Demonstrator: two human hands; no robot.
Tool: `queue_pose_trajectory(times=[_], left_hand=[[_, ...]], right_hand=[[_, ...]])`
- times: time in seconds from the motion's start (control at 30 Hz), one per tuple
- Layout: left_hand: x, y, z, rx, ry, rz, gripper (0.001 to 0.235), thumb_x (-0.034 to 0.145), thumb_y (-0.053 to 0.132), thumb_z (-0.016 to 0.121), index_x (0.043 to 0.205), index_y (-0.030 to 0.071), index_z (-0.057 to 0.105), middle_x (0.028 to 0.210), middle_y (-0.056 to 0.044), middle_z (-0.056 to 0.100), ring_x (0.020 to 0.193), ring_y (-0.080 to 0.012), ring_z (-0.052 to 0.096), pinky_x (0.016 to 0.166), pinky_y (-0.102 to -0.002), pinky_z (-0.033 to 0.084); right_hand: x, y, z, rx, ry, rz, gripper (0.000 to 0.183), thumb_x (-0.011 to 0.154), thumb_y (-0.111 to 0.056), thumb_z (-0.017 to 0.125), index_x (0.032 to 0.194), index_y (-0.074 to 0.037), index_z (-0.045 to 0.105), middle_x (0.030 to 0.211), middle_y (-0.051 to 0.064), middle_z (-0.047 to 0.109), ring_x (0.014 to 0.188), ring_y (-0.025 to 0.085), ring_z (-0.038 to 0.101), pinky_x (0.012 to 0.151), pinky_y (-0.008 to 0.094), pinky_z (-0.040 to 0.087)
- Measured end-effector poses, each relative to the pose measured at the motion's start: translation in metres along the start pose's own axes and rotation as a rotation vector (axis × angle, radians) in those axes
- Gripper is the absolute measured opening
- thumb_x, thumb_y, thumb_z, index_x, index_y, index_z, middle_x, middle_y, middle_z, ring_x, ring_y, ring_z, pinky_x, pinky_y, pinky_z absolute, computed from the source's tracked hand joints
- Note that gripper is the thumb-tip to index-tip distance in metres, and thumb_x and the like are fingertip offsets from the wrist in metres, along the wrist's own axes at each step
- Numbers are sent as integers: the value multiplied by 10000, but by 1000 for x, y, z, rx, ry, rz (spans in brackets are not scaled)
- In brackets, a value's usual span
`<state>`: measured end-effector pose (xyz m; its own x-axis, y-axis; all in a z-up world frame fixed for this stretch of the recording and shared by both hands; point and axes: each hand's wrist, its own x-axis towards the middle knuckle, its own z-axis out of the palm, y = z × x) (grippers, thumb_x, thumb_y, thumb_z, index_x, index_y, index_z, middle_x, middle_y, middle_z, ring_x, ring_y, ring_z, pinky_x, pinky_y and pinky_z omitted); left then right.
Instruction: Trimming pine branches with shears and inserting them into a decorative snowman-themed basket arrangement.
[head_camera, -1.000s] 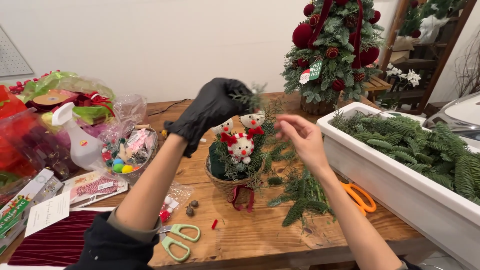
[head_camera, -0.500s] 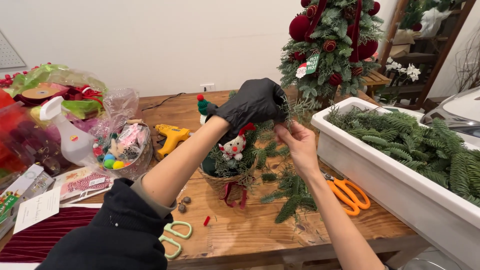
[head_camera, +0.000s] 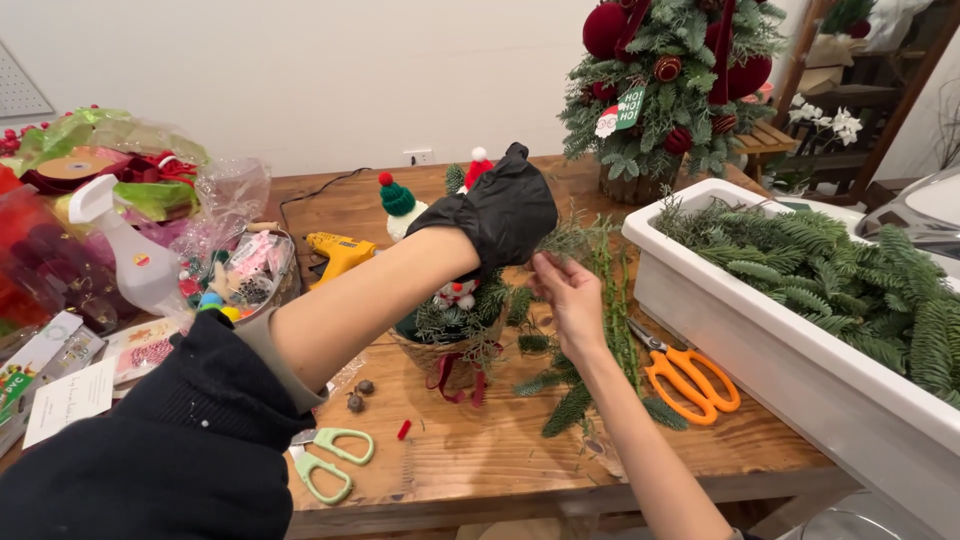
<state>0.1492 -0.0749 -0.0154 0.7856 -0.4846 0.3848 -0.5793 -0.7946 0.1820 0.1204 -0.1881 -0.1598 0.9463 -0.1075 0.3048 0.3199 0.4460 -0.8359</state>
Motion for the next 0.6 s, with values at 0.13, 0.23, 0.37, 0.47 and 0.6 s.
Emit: queue_pose_trajectory(times=[0.13, 0.23, 0.37, 0.47, 0.6], left_hand=[[4, -1, 4, 16, -12, 0, 236, 621, 464, 834, 780, 303, 769, 718, 64, 746, 819, -282, 737, 786, -372, 570], [5, -1, 7, 34, -16, 4, 229, 625, 464, 830, 778, 305, 767, 714, 66, 744, 817, -280, 737, 786, -371, 570], [4, -5, 5, 59, -16, 9, 220, 632, 465, 825, 775, 310, 765, 709, 69, 741, 814, -276, 738, 787, -369, 569], [2, -10, 2, 76, -14, 13, 214, 636, 466, 822, 773, 312, 764, 705, 71, 739, 811, -274, 738, 787, -368, 568], [0, -13, -2, 97, -8, 20, 204, 643, 466, 817, 771, 317, 762, 699, 74, 736, 808, -271, 738, 788, -366, 568]], right_hand=[[1, 8, 7, -17, 29, 4, 163, 914, -118, 743, 1042, -26, 701, 888, 123, 756, 714, 148, 709, 649, 211, 545], [-1, 5, 16, -34, 48, -7, 127, 909, -142, 756, 988, -60, 701, 787, 55, 733, 672, 107, 694, 630, 179, 536], [0, -8, 29, -157, -27, -97, 98, 909, -124, 757, 897, -38, 712, 665, 80, 670, 628, 115, 628, 583, 218, 459], [18, 17, 16, -280, -123, -165, 176, 926, -130, 739, 772, -49, 711, 542, 75, 594, 536, 80, 498, 542, 227, 394], [23, 27, 16, -453, -203, -180, 263, 948, -108, 667, 696, -39, 686, 475, 71, 506, 494, 83, 337, 536, 267, 338]])
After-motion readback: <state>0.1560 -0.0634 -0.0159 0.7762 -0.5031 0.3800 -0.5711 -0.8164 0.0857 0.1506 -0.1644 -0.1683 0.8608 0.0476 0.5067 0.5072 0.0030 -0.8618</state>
